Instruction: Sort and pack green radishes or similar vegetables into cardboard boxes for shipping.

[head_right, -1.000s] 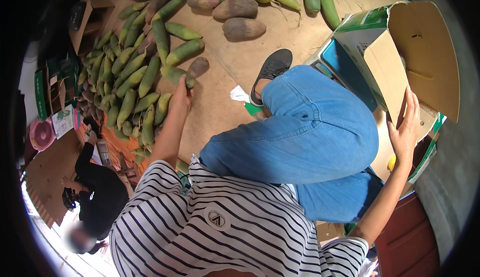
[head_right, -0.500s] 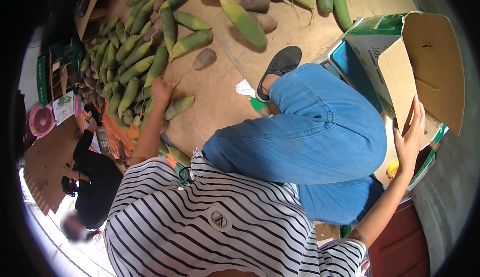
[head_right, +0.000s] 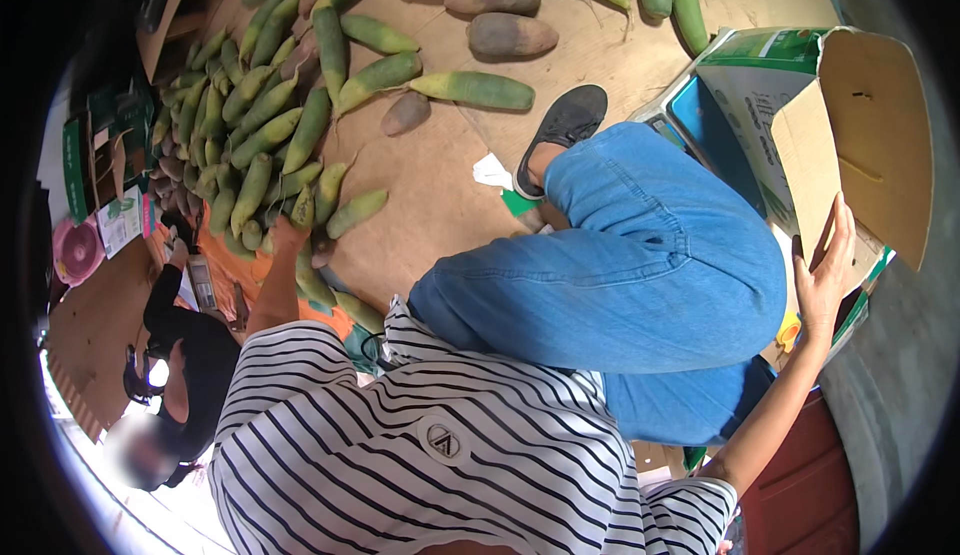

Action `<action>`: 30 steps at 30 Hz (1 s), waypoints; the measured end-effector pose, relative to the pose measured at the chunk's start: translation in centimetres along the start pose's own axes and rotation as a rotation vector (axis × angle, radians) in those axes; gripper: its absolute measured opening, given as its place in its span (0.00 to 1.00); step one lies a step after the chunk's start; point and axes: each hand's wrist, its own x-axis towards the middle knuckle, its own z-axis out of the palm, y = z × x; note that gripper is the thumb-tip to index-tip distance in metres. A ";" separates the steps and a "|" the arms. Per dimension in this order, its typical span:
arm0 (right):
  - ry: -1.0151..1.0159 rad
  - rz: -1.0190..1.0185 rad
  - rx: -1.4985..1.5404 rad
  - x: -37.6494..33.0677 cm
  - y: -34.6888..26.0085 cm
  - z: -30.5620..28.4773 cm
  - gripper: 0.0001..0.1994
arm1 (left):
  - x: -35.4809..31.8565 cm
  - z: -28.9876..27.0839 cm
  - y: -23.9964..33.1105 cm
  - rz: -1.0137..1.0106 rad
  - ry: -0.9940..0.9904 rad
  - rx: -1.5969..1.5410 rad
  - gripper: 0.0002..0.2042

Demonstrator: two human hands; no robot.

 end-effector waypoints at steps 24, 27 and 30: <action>-0.037 0.022 -0.101 -0.4 0.4 -0.1 0.39 | -10.8 -3.4 21.2 0.559 -0.479 -1.019 0.20; -0.030 0.009 -0.065 0.1 -0.1 0.0 0.39 | -8.8 -4.7 22.7 0.608 -0.369 -1.104 0.19; -0.009 0.007 -0.032 0.6 -0.6 0.2 0.41 | -5.7 -3.9 19.6 0.665 0.037 -0.682 0.15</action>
